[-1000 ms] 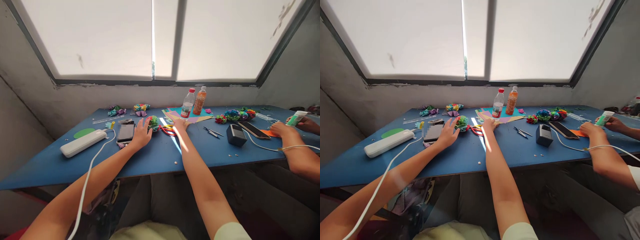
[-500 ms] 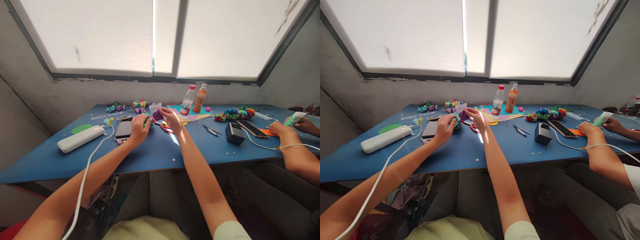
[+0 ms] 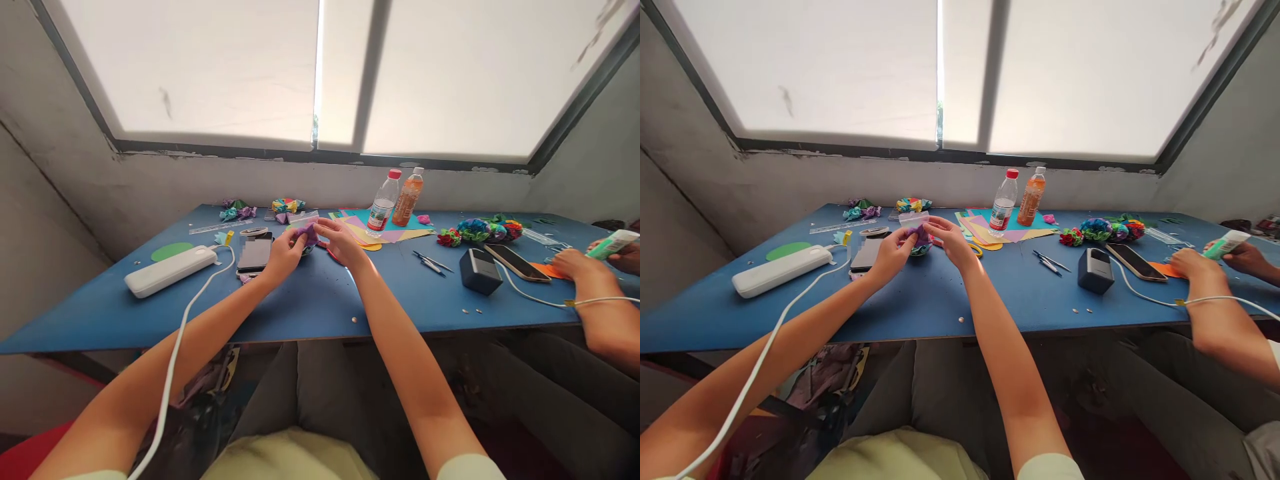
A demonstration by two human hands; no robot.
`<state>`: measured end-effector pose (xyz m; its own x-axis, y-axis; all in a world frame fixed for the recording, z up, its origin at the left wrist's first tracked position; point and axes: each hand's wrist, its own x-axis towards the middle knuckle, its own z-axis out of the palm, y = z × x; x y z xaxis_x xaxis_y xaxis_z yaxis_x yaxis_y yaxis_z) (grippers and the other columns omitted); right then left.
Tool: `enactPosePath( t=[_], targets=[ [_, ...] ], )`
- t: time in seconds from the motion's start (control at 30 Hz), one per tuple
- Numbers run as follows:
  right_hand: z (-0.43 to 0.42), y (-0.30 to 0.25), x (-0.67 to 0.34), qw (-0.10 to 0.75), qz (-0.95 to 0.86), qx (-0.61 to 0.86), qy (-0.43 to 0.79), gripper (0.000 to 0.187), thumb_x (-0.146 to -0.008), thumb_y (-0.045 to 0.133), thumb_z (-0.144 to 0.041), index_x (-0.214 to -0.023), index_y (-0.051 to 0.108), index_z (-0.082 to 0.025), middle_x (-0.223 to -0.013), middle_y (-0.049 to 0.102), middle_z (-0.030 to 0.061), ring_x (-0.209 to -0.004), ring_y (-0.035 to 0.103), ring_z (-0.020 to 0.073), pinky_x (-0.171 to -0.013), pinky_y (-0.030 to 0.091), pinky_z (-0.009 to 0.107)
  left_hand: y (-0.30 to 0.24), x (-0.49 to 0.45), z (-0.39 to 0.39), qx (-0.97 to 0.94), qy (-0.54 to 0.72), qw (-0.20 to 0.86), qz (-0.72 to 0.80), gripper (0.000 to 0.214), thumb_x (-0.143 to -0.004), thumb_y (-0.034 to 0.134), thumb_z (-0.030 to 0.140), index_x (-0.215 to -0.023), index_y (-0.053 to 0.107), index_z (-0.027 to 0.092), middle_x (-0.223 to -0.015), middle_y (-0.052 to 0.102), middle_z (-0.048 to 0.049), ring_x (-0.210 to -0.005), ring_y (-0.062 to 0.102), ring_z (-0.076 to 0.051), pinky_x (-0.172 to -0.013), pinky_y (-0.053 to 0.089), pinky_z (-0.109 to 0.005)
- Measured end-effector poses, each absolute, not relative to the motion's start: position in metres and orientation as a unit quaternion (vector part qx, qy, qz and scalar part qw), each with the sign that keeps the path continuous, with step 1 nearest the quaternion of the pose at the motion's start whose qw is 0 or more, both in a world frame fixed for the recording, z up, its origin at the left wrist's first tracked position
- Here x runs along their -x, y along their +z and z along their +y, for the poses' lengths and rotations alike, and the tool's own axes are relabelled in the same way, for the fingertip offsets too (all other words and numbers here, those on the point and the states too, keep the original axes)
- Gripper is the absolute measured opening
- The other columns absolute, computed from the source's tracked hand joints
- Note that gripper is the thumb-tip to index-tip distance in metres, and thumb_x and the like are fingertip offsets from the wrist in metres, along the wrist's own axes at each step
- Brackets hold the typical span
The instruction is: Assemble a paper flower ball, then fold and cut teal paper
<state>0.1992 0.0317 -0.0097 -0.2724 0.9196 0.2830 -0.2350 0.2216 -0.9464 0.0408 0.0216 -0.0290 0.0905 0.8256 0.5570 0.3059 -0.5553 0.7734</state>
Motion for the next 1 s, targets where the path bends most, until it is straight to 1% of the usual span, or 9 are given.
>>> enactPosePath(
  t=[0.1,0.17,0.23,0.3,0.4,0.5,0.6,0.77,1.0],
  targets=[
    [0.029,-0.007,-0.198,0.557,-0.593,0.327,0.481,0.039,-0.067,0.075,-0.038,-0.103,0.068,-0.024,-0.103,0.068,0.0026,-0.099,0.059,0.017,-0.081,0.047,0.028,-0.026,-0.04,0.02,-0.696,0.53,0.241,0.419,0.019,-0.083,0.049,0.032,-0.084,0.061,0.017,-0.076,0.06,-0.0014,-0.068,0.053,-0.016,-0.064,0.039,-0.028],
    [0.029,-0.006,-0.197,0.571,-0.617,0.347,0.416,0.037,-0.068,0.073,-0.038,-0.101,0.069,-0.022,-0.103,0.069,0.0038,-0.1,0.06,0.0185,-0.083,0.048,0.03,-0.025,-0.039,0.021,-0.698,0.521,0.243,0.428,0.014,-0.081,0.049,0.027,-0.072,0.056,0.018,-0.065,0.052,0.0018,-0.061,0.046,-0.014,-0.06,0.034,-0.028],
    [0.03,-0.006,-0.197,0.568,-0.641,0.365,0.365,0.033,-0.07,0.071,-0.039,-0.098,0.07,-0.021,-0.103,0.069,0.0048,-0.098,0.062,0.0191,-0.083,0.049,0.031,-0.025,-0.037,0.022,-0.7,0.514,0.244,0.432,0.017,-0.08,0.05,0.024,-0.063,0.05,0.019,-0.057,0.043,0.0038,-0.057,0.04,-0.013,-0.057,0.029,-0.028],
    [0.032,-0.006,-0.197,0.56,-0.654,0.382,0.335,0.03,-0.071,0.069,-0.04,-0.093,0.071,-0.02,-0.099,0.071,0.005,-0.094,0.063,0.0192,-0.083,0.049,0.032,-0.025,-0.036,0.024,-0.701,0.51,0.25,0.431,0.022,-0.081,0.051,0.024,-0.06,0.047,0.019,-0.056,0.039,0.0046,-0.057,0.037,-0.012,-0.057,0.028,-0.027],
    [0.033,-0.007,-0.196,0.555,-0.666,0.394,0.305,0.025,-0.072,0.068,-0.04,-0.085,0.072,-0.019,-0.091,0.072,0.0042,-0.091,0.064,0.0191,-0.084,0.048,0.032,-0.023,-0.034,0.025,-0.705,0.5,0.27,0.424,0.028,-0.083,0.053,0.029,-0.058,0.045,0.018,-0.058,0.041,0.0041,-0.058,0.039,-0.012,-0.058,0.03,-0.026],
    [0.033,-0.007,-0.195,0.547,-0.677,0.403,0.282,0.023,-0.073,0.067,-0.04,-0.08,0.071,-0.019,-0.086,0.072,0.0033,-0.087,0.063,0.0187,-0.082,0.047,0.031,-0.022,-0.035,0.025,-0.706,0.496,0.3,0.408,0.029,-0.083,0.05,0.036,-0.06,0.047,0.019,-0.059,0.044,0.0028,-0.059,0.042,-0.013,-0.057,0.033,-0.027],
    [0.032,-0.007,-0.194,0.528,-0.691,0.412,0.27,0.021,-0.073,0.066,-0.039,-0.077,0.07,-0.018,-0.081,0.071,0.0026,-0.082,0.063,0.018,-0.077,0.046,0.03,-0.021,-0.036,0.025,-0.708,0.491,0.326,0.389,0.027,-0.082,0.051,0.041,-0.068,0.052,0.019,-0.062,0.048,0.0022,-0.059,0.047,-0.014,-0.057,0.037,-0.028],
    [0.033,-0.008,-0.19,0.512,-0.698,0.436,0.249,0.015,-0.074,0.063,-0.032,-0.074,0.068,-0.018,-0.078,0.07,0.002,-0.079,0.062,0.017,-0.075,0.045,0.029,-0.024,-0.037,0.027,-0.721,0.482,0.317,0.383,0.027,-0.084,0.058,0.037,-0.068,0.054,0.017,-0.062,0.049,0.0033,-0.06,0.048,-0.012,-0.06,0.04,-0.026],
    [0.04,-0.012,-0.185,0.509,-0.692,0.464,0.215,0.012,-0.078,0.056,-0.027,-0.074,0.063,-0.018,-0.077,0.066,0.0013,-0.074,0.058,0.0155,-0.07,0.043,0.028,-0.028,-0.037,0.034,-0.731,0.453,0.312,0.404,0.025,-0.091,0.056,0.037,-0.085,0.06,0.013,-0.078,0.06,0.0001,-0.068,0.057,-0.012,-0.064,0.05,-0.028]
  ],
)
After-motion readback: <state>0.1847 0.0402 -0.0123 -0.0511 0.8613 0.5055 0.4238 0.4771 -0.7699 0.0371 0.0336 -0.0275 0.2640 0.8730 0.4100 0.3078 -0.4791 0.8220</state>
